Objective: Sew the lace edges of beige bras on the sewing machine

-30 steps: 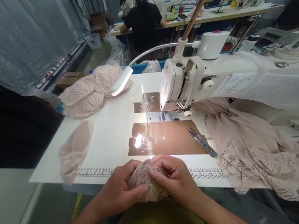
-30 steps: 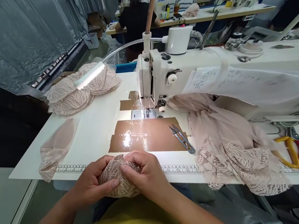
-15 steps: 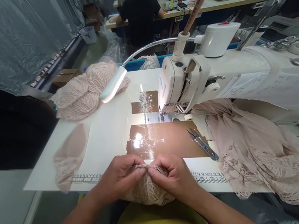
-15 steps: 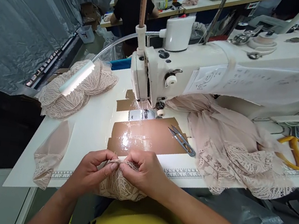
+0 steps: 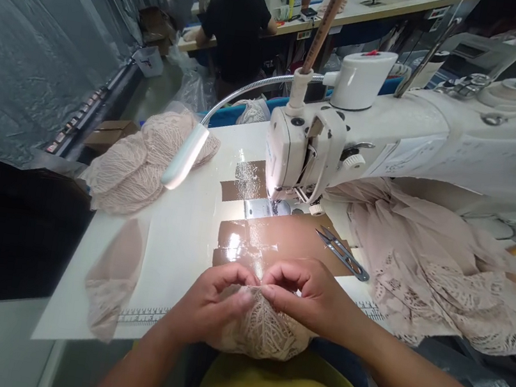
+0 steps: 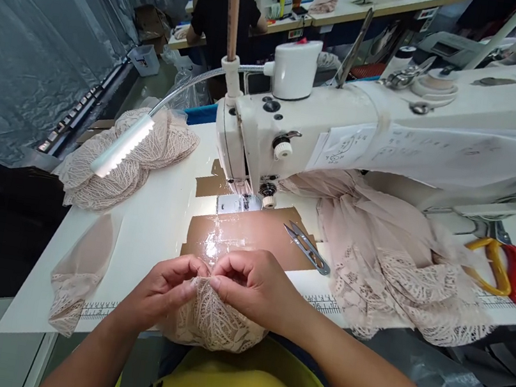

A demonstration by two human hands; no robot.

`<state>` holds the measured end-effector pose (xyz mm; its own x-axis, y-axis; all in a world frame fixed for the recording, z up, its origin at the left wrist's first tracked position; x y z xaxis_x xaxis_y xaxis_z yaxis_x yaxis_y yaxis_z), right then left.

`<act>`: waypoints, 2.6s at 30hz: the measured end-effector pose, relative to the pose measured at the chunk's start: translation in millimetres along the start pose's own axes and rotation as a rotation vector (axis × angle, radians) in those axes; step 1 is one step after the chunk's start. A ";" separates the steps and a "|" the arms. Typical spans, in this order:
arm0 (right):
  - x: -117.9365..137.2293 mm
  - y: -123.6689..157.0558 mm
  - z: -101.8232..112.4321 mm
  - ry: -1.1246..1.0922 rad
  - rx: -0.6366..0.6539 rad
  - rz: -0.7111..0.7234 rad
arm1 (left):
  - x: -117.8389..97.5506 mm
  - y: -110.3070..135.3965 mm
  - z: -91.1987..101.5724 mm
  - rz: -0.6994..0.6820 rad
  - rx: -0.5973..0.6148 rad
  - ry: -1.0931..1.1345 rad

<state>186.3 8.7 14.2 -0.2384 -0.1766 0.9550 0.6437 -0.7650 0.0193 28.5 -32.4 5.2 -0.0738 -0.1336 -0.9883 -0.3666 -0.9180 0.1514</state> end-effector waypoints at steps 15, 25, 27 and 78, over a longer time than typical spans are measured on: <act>-23.8 -15.0 27.0 -0.229 -0.063 -0.099 | 12.2 -2.6 26.0 0.171 -0.441 0.641; -13.9 -15.4 76.7 0.358 -0.258 -0.051 | -36.5 -57.1 35.9 -0.347 -0.559 -0.930; -12.5 -23.8 72.0 0.466 -0.228 -0.009 | -15.3 -87.2 3.9 -0.298 -0.366 -1.071; -53.1 -44.7 31.4 1.229 -0.289 0.023 | 16.0 -121.4 26.6 -0.399 -0.090 -1.235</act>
<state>193.0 71.7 -28.0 -0.8463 -0.5307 0.0463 0.5117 -0.8339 -0.2067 47.2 86.9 -28.5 -0.7921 0.5388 -0.2869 -0.5016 -0.8424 -0.1970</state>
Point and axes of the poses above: each hand's wrist, its own y-axis away from the middle knuckle, its own z-axis out of the back of the hand, x = y × z, the point moved 4 cm from there along -y, towards the middle knuckle, and after that the axes turned 5 degrees about y, right-handed, at the moved point
